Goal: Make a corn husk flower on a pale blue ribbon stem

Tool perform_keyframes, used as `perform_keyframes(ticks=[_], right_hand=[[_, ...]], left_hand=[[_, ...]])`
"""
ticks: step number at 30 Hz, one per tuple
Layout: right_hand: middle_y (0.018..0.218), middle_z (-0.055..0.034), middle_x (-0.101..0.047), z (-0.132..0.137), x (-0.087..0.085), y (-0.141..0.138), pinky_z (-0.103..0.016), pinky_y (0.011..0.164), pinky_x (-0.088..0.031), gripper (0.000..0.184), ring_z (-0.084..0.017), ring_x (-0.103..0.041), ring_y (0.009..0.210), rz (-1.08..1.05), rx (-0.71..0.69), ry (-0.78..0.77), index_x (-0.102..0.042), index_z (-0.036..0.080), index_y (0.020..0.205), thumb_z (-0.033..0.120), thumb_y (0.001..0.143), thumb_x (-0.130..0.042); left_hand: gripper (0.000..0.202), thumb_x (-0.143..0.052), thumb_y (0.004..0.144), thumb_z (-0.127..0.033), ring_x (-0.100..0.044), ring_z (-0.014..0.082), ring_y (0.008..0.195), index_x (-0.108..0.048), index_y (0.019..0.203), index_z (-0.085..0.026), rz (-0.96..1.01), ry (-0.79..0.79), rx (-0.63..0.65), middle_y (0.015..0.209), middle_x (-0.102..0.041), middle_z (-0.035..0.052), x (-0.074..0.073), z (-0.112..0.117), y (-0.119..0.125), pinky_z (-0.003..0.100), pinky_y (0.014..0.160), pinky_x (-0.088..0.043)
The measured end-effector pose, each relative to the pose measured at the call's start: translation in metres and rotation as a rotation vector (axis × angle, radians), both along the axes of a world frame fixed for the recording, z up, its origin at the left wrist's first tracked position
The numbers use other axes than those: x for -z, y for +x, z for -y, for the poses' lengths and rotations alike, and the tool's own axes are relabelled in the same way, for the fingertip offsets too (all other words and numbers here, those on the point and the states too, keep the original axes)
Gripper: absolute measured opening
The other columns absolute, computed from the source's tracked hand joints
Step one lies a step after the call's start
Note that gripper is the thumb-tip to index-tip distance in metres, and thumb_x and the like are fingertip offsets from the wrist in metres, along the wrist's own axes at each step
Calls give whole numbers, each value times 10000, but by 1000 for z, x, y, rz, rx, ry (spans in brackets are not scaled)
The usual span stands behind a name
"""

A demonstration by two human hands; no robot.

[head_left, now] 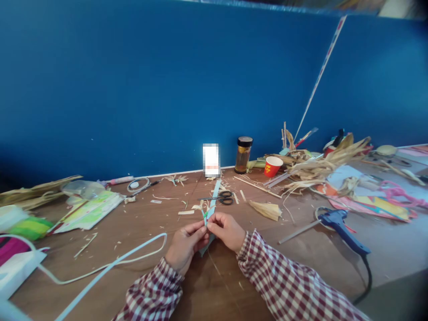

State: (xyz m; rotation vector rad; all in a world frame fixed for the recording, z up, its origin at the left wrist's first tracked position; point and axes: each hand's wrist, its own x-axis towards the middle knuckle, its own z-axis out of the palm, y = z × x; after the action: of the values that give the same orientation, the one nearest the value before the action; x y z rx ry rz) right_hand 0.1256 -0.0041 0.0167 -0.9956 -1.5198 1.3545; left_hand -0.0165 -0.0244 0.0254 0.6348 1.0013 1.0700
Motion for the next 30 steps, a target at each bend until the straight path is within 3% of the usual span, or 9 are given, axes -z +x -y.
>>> perform_keyframes(ticks=[10, 24, 30], right_hand=[[617, -4, -581, 5, 0, -3, -222, 539, -391, 129, -109, -493, 556, 193, 151, 100, -574, 146, 718, 251, 773, -524], [585, 0, -561, 5, 5, -4, -212, 528, -384, 188, -100, -471, 527, 147, 127, 103, -584, 138, 693, 270, 796, -497], [618, -4, -584, 4, 5, -3, -217, 550, -395, 185, -106, -491, 559, 165, 107, 141, -605, 134, 732, 274, 797, -503]], left_hand=[[357, -808, 468, -274, -597, 110, 573, -709, 768, -108, -112, 48, -78, 619, -672, 33, 3, 0, 3, 224, 604, -504], [357, -794, 487, -301, -581, 97, 517, -716, 777, -107, -143, 83, -94, 611, -679, 44, 15, -4, 1, 207, 554, -486], [375, -804, 464, -316, -588, 105, 530, -714, 762, -106, -151, 79, -105, 615, -681, 49, 12, -3, 2, 215, 568, -492]])
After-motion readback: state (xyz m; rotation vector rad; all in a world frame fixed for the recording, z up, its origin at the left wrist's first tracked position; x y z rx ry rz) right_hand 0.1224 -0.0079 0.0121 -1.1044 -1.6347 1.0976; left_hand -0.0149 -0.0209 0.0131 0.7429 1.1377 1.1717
